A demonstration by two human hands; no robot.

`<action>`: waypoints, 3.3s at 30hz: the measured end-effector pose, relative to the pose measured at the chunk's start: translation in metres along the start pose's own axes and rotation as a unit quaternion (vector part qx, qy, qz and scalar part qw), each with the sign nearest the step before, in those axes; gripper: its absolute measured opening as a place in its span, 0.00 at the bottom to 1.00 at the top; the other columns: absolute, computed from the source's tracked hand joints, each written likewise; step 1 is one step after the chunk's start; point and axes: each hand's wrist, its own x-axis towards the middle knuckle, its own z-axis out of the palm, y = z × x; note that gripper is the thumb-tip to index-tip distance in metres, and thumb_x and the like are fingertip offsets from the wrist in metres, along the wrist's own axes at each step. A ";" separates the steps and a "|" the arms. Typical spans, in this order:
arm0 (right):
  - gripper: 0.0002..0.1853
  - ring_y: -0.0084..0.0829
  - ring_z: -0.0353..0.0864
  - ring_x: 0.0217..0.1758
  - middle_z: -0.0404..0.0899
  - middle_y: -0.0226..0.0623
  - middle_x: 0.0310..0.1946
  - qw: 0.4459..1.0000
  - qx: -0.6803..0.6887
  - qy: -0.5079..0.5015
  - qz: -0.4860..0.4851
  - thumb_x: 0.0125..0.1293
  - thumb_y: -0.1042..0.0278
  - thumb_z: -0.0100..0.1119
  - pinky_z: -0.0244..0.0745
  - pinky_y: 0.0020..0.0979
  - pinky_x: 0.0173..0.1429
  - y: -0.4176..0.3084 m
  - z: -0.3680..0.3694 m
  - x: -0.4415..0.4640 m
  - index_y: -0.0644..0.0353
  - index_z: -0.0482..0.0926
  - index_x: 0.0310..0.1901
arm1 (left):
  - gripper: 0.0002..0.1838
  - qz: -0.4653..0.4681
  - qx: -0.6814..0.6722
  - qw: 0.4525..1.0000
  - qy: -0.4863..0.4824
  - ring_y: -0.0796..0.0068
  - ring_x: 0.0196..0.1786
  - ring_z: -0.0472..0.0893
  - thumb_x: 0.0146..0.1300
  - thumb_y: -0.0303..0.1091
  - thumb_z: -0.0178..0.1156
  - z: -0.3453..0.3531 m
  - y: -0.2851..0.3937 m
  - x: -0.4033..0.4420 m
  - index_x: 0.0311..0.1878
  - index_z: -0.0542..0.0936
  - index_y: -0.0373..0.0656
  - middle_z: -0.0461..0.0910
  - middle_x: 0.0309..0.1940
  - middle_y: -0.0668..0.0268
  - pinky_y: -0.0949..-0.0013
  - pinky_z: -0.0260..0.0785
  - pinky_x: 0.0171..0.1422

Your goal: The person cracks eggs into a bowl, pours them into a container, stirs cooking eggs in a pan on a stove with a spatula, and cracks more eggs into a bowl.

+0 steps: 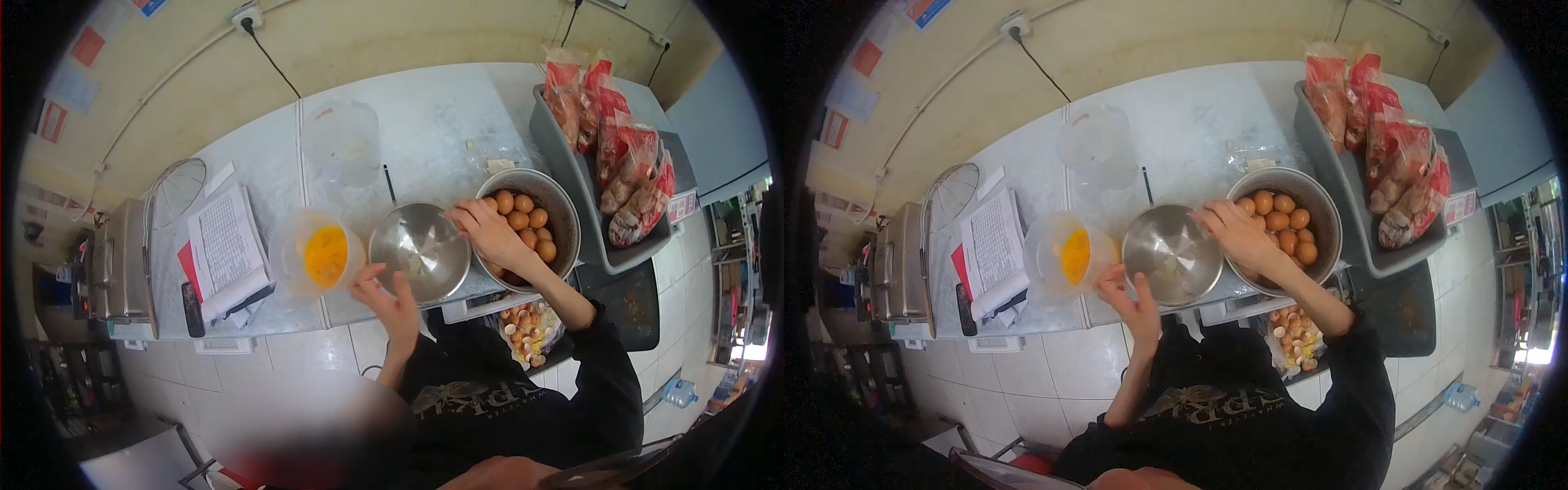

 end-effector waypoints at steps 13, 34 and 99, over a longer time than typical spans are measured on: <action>0.27 0.31 0.72 0.55 0.73 0.42 0.51 0.863 0.464 -0.192 0.056 0.60 0.68 0.58 0.66 0.29 0.60 -0.005 0.016 0.030 0.63 0.64 0.61 | 0.23 0.003 -0.174 0.947 -0.271 0.74 0.39 0.81 0.51 0.20 0.64 0.018 0.000 0.051 0.53 0.76 0.41 0.73 0.45 0.63 0.77 0.77 0.41; 0.40 0.32 0.77 0.49 0.77 0.36 0.44 0.903 0.263 -0.053 0.335 0.34 0.50 0.78 0.69 0.34 0.54 -0.031 -0.109 -0.201 0.56 0.77 0.53 | 0.41 0.094 -0.210 0.955 -0.185 0.58 0.66 0.61 0.52 0.40 0.61 -0.038 0.065 0.038 0.67 0.52 0.44 0.62 0.63 0.52 0.58 0.49 0.67; 0.28 0.35 0.76 0.51 0.75 0.38 0.47 0.872 0.479 0.092 0.046 0.47 0.74 0.68 0.71 0.33 0.54 -0.048 -0.025 -0.035 0.62 0.73 0.53 | 0.22 0.152 -0.161 0.934 -0.281 0.56 0.53 0.73 0.46 0.16 0.54 -0.028 0.068 0.030 0.47 0.75 0.42 0.70 0.52 0.54 0.61 0.64 0.60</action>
